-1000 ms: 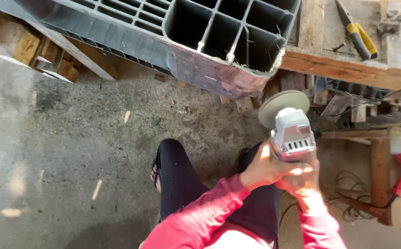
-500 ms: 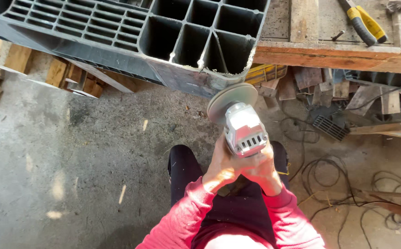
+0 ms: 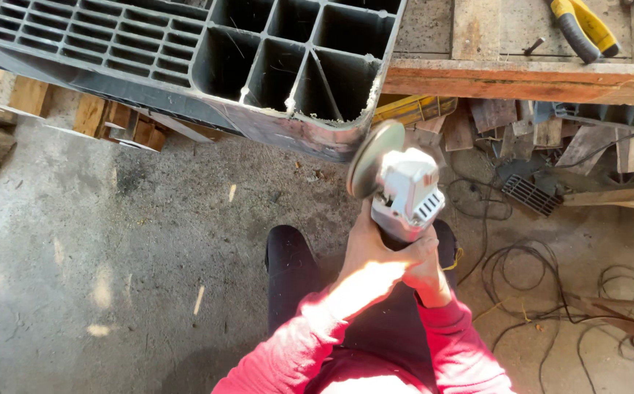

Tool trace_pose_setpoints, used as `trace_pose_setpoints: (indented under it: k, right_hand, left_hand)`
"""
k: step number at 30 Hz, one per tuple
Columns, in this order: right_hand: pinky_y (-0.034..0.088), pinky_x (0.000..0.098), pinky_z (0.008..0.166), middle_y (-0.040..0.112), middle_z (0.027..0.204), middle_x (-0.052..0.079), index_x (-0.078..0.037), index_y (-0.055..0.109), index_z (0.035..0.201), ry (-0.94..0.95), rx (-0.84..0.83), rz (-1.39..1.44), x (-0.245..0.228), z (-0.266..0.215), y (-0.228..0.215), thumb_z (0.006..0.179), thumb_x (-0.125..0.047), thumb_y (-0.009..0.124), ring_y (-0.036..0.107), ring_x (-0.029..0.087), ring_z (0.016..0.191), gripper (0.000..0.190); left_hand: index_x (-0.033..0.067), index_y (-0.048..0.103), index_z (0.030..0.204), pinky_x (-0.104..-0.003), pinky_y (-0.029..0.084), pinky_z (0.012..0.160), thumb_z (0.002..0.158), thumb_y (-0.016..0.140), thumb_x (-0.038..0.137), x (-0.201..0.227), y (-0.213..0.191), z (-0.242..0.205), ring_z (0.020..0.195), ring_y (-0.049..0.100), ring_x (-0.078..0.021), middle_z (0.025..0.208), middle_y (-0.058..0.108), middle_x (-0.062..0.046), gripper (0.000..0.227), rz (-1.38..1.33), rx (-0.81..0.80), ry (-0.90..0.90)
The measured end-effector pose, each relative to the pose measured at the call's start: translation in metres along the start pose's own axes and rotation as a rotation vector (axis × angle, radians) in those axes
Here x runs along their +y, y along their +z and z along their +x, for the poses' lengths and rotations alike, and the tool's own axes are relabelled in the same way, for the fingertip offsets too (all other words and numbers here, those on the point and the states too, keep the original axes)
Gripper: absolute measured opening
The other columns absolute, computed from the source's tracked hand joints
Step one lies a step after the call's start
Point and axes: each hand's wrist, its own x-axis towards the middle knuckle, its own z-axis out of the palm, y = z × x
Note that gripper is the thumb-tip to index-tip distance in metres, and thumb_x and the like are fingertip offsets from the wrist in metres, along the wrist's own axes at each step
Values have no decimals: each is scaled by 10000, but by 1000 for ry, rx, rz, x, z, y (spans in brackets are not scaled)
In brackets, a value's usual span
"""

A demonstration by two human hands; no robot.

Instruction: The person uses an angle grinder to smooth the edge of a large, hollow plastic crate. They hold the tool with both hands and move it along the rim of the crate to grind down the surface.

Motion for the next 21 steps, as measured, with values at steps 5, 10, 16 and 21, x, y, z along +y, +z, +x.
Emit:
trace_pose_setpoints:
  k: [5,10,16,21]
  right_hand:
    - [479,398,1094,577,1439,131,19,449,1491,19,30,-90,-4,15,2,832,-129,821,583,216,1280,771]
    - [520,395,981,652,1306,135,32,538,1414,219,143,-107,19,1,-22,810,-105,819,624,207,1135,680]
    - [525,386,980,664,1292,129,25,559,1390,108,80,-69,1,2,-14,786,-119,823,636,203,1130,674]
    - [529,378,979,674,1281,124,20,576,1369,151,87,-139,13,15,-20,766,-130,826,645,199,1126,670]
  left_hand:
    - [-27,481,1352,-357,564,923,666,863,266,6,4,9,1077,709,-229,1166,710,-179,838,-16,45,-10]
    - [-39,453,1349,-343,556,908,679,861,248,-12,15,17,1031,704,-230,1125,716,-178,836,106,69,-75]
    - [-30,457,1373,-342,560,887,671,826,199,7,23,6,998,692,-242,1122,698,-176,825,-152,105,-80]
    - [-29,452,1368,-349,552,951,678,863,200,-6,20,15,1073,698,-238,1181,701,-180,834,-17,103,13]
